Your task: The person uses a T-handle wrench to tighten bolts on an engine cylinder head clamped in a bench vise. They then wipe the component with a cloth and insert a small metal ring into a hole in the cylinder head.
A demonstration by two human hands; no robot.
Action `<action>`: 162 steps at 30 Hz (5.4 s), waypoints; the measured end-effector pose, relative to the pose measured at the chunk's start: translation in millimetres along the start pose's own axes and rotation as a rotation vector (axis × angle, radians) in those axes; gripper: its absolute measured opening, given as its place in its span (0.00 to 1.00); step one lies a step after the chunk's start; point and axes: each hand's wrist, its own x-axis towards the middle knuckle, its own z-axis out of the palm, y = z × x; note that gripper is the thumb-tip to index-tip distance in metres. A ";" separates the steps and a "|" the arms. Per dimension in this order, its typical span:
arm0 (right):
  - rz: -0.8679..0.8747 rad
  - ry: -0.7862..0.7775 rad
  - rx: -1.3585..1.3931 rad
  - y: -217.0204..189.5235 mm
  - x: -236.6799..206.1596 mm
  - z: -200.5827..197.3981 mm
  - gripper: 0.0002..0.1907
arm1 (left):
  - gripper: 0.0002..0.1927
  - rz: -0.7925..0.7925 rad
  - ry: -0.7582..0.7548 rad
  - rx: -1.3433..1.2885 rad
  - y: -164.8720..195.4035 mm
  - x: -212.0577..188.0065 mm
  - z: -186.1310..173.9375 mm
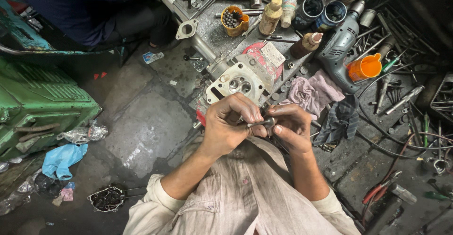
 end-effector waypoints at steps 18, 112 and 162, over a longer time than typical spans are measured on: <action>0.056 -0.303 0.119 -2.2 6.5 -4.0 0.37 | 0.14 0.126 0.060 -0.020 -11.0 -3.6 -0.5; -0.212 -0.144 0.123 -11.7 2.7 19.0 0.17 | 0.09 0.072 0.107 -0.022 -14.9 -9.3 -12.2; -0.195 0.437 -0.169 -0.7 47.7 66.1 0.25 | 0.08 0.810 -0.156 1.247 14.7 -26.1 -47.0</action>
